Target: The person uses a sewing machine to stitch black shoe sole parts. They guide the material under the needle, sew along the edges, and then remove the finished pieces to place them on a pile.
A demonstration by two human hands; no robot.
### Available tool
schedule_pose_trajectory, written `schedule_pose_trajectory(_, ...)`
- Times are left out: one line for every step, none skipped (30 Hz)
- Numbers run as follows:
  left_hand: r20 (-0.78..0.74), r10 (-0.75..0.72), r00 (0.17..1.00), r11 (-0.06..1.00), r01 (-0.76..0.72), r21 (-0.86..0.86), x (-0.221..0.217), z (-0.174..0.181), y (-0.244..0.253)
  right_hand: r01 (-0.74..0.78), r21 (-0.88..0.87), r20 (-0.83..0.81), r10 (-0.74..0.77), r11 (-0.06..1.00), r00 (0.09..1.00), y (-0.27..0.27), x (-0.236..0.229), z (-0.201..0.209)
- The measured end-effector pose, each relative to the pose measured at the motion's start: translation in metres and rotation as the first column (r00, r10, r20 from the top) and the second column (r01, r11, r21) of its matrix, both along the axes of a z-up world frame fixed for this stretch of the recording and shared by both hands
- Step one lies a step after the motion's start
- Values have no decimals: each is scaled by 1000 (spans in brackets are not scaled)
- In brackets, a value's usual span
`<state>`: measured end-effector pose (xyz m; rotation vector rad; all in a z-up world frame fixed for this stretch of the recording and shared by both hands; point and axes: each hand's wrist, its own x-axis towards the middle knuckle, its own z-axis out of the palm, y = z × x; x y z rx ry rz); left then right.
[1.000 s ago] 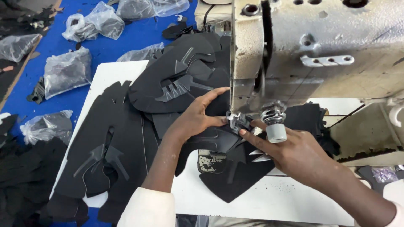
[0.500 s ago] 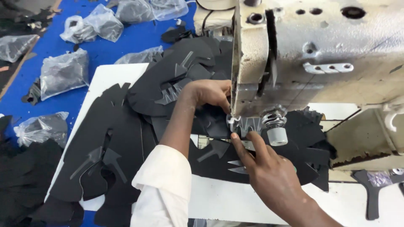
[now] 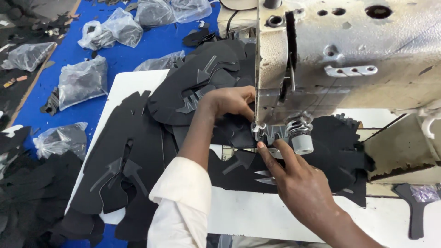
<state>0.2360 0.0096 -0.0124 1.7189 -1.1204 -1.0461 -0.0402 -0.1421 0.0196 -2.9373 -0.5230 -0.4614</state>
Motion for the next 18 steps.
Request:
schedule_pose_trajectory(0, 0, 1000, 1000, 0, 4, -18, 14, 9, 0, 4, 0, 0, 1000, 1000, -5, 2, 4)
schedule_pose_trajectory(58, 49, 997, 971, -34, -235, -35, 28, 14, -22, 35, 10, 22, 999, 1000, -11, 3, 8)
schedule_pose_trajectory(102, 109, 989, 886, -50, -462, -52, 41, 19, -44, 67, 22, 43, 997, 999, -19, 4, 12)
schedule_pose_trajectory(99, 100, 990, 888, -44, -457, -76, 33, 22, -36, 71, 19, 34, 997, 999, -32, 10, 11)
schedule_pose_trajectory(46, 309, 950, 883, -268, -385, -99, 24, 26, -62, 11, -17, 62, 998, 998, -45, 17, 9)
schedule_pose_trajectory(11, 503, 864, 829, -478, -291, -122, 14, 30, -88, -41, -60, 85, 995, 995, -57, 22, 5)
schedule_pose_trajectory(9, 492, 870, 837, -471, -278, -134, 7, 24, -76, -30, -68, 74, 997, 995, -64, 29, 8)
schedule_pose_trajectory(-94, 700, 708, 654, -688, -315, -149, -2, 20, -102, -54, -87, 98, 993, 991, -70, 34, 12)
schedule_pose_trajectory(-198, 848, 491, 418, -851, -318, -166, -9, 19, -130, -77, -107, 121, 989, 987, -73, 39, 15)
schedule_pose_trajectory(-203, 849, 487, 413, -853, -318, -165, -9, 19, -134, -81, -110, 124, 988, 986, -71, 39, 13)
schedule_pose_trajectory(-212, 870, 445, 383, -881, -276, -166, -7, 21, -139, -77, -96, 131, 987, 987, -68, 39, 12)
schedule_pose_trajectory(-222, 890, 398, 346, -908, -236, -166, -5, 22, -148, -79, -81, 142, 986, 987, -66, 39, 13)
schedule_pose_trajectory(-231, 891, 390, 336, -911, -239, -159, -16, 27, -157, -88, -83, 149, 984, 985, -62, 35, 8)
schedule_pose_trajectory(-239, 889, 391, 331, -909, -255, -150, -26, 31, -143, -105, -58, 138, 984, 989, -61, 31, 2)
schedule_pose_trajectory(-245, 886, 393, 327, -906, -270, -141, -35, 32, -130, -122, -32, 127, 984, 991, -60, 28, -2)
schedule_pose_trajectory(-247, 886, 393, 325, -905, -274, -139, -28, 32, -130, -126, -30, 127, 983, 991, -58, 24, -6)
schedule_pose_trajectory(-348, 793, 500, 416, -862, -289, -137, -20, 32, -121, -155, -18, 120, 981, 993, -56, 21, -9)
schedule_pose_trajectory(-439, 677, 591, 499, -807, -316, -135, -13, 32, -112, -182, -7, 113, 977, 994, -54, 18, -13)
